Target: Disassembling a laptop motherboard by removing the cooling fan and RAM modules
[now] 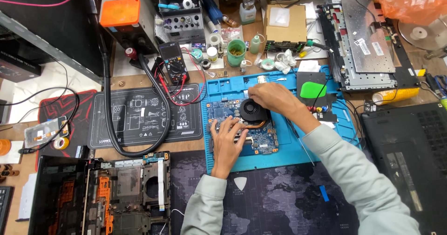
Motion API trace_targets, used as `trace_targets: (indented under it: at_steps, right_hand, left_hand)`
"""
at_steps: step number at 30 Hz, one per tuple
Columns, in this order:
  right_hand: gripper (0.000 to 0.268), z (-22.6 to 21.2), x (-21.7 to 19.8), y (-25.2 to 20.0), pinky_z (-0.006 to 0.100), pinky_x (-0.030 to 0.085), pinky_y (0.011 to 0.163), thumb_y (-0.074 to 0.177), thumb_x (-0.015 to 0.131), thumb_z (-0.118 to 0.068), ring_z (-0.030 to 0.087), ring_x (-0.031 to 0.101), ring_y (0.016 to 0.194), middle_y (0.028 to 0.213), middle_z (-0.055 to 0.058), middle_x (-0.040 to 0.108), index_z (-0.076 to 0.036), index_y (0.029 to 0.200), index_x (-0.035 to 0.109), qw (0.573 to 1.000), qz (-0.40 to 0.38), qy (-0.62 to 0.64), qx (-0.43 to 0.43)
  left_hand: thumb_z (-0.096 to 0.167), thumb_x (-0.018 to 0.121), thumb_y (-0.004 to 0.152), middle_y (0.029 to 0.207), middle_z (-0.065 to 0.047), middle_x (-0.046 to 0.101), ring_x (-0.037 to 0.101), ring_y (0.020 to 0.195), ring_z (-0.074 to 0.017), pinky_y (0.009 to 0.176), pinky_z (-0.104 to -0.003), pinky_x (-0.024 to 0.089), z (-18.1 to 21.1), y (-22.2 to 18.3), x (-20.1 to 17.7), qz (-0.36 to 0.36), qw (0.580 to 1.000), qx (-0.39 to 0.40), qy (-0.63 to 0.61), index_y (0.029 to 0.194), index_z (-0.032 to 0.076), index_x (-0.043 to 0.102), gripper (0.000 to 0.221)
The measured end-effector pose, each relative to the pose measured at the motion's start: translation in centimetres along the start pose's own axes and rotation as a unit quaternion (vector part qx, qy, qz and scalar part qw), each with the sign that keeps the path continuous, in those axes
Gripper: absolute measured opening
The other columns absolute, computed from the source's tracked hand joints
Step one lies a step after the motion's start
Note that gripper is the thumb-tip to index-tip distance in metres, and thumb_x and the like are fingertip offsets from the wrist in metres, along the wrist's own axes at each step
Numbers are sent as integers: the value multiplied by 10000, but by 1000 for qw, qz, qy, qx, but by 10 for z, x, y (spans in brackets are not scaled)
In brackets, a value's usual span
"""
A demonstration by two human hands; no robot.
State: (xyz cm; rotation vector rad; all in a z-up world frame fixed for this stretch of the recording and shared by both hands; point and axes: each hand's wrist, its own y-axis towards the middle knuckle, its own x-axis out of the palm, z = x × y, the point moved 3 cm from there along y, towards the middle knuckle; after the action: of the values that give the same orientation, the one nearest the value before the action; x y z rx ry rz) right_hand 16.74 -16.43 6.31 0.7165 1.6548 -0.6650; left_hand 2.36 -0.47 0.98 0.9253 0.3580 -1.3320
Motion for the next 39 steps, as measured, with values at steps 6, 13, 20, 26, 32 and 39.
trace_targets:
  at_steps: [6, 13, 20, 26, 32, 39]
  right_hand:
    - [482, -22, -30, -29, 412, 468, 1135, 1000, 606, -459, 225, 593, 1305, 1387, 97, 620, -169, 1384, 572, 992, -68, 80, 63]
    - [785, -39, -22, -53, 582, 258, 1243, 842, 755, -550, 327, 456, 1424, 1508, 109, 505, -136, 1459, 502, 997, -65, 46, -5]
    - [695, -34, -20, -41, 518, 241, 1264, 919, 717, -450, 252, 498, 1404, 1435, 80, 568, -244, 1518, 432, 994, -108, 4, 19]
    - [677, -26, -14, -39, 520, 277, 1259, 893, 759, -397, 269, 552, 1356, 1346, 91, 615, -232, 1476, 457, 995, -97, 8, 12]
    - [606, -9, -8, -46, 526, 365, 1209, 866, 763, -472, 275, 568, 1303, 1260, 64, 611, -274, 1386, 522, 996, -48, 72, 0]
    - [548, -14, -14, -56, 600, 415, 1104, 943, 684, -376, 367, 572, 1232, 1208, 197, 597, -230, 1444, 517, 875, 7, 484, -5]
  left_hand:
    - [334, 660, 993, 1187, -54, 683, 588, 1280, -234, 1198, -586, 199, 3, 2, -5, -15, 1000, -10, -16, 1029, 219, 717, 133]
    - [194, 580, 1017, 1205, -100, 640, 556, 1287, -251, 1188, -514, 264, -5, 0, -4, 24, 997, -41, -62, 1094, 141, 677, 134]
    - [113, 529, 1033, 1196, -76, 568, 558, 1277, -320, 1127, -493, 389, -11, -3, -9, 95, 974, -84, -187, 1198, 137, 649, 206]
    - [177, 473, 1062, 1217, -113, 554, 551, 1263, -324, 1103, -494, 405, -7, -2, -16, 134, 960, -101, -226, 1300, 111, 586, 272]
    - [396, 243, 1092, 1367, -206, 485, 465, 1351, -362, 1165, -512, 319, -4, -5, -25, 178, 925, -130, -311, 1477, 63, 376, 526]
    - [438, 122, 1060, 1429, -233, 437, 472, 1370, -366, 1188, -509, 312, -1, -4, -26, 177, 917, -132, -332, 1557, 46, 221, 640]
